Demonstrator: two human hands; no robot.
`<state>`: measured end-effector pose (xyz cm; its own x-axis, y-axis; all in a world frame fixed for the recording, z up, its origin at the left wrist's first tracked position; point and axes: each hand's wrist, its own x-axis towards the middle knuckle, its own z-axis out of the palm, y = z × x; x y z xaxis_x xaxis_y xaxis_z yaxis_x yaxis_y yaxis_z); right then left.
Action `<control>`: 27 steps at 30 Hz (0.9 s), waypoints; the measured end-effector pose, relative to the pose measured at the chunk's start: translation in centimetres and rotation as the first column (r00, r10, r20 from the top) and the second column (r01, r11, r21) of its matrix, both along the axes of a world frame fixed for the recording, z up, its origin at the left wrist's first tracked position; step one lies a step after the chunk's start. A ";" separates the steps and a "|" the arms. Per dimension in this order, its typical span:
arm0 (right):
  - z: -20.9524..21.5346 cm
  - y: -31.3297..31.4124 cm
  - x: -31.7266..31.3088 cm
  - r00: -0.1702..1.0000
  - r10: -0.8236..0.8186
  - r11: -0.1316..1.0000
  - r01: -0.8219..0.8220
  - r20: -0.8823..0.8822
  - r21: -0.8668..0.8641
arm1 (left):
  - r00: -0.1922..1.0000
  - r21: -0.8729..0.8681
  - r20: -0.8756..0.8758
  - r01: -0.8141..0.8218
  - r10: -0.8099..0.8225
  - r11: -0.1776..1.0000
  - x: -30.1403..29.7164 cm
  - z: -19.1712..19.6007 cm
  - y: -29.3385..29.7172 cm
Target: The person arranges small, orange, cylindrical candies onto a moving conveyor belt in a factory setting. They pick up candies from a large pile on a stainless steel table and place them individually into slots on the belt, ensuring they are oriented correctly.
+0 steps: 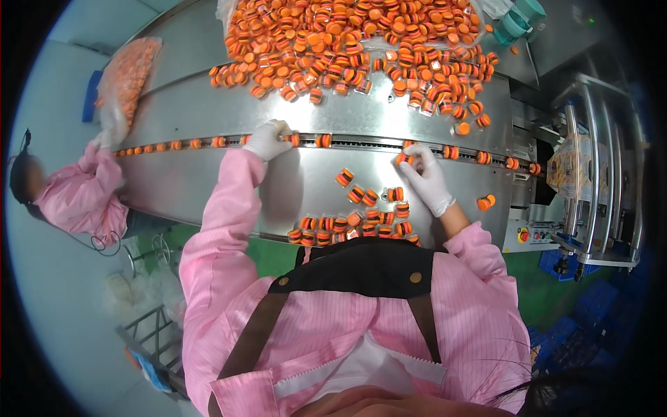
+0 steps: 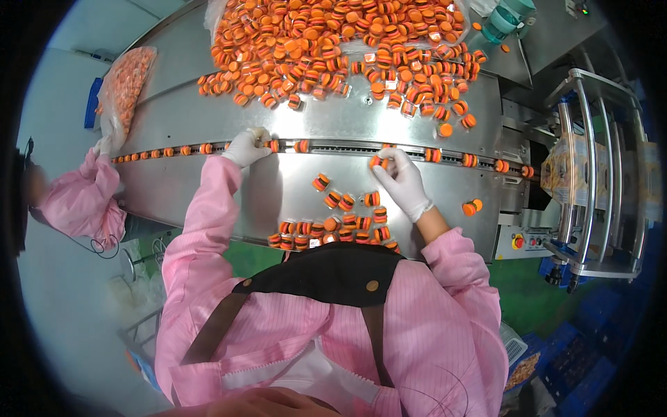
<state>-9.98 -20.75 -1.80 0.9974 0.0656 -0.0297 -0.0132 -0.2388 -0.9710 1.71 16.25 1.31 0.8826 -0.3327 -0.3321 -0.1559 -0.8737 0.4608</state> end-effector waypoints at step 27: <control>1.9 -3.2 12.6 0.987 0.087 0.452 -0.158 -0.133 -0.878 | 0.890 -0.294 0.289 -0.267 0.352 0.918 1.0 -2.3 -2.9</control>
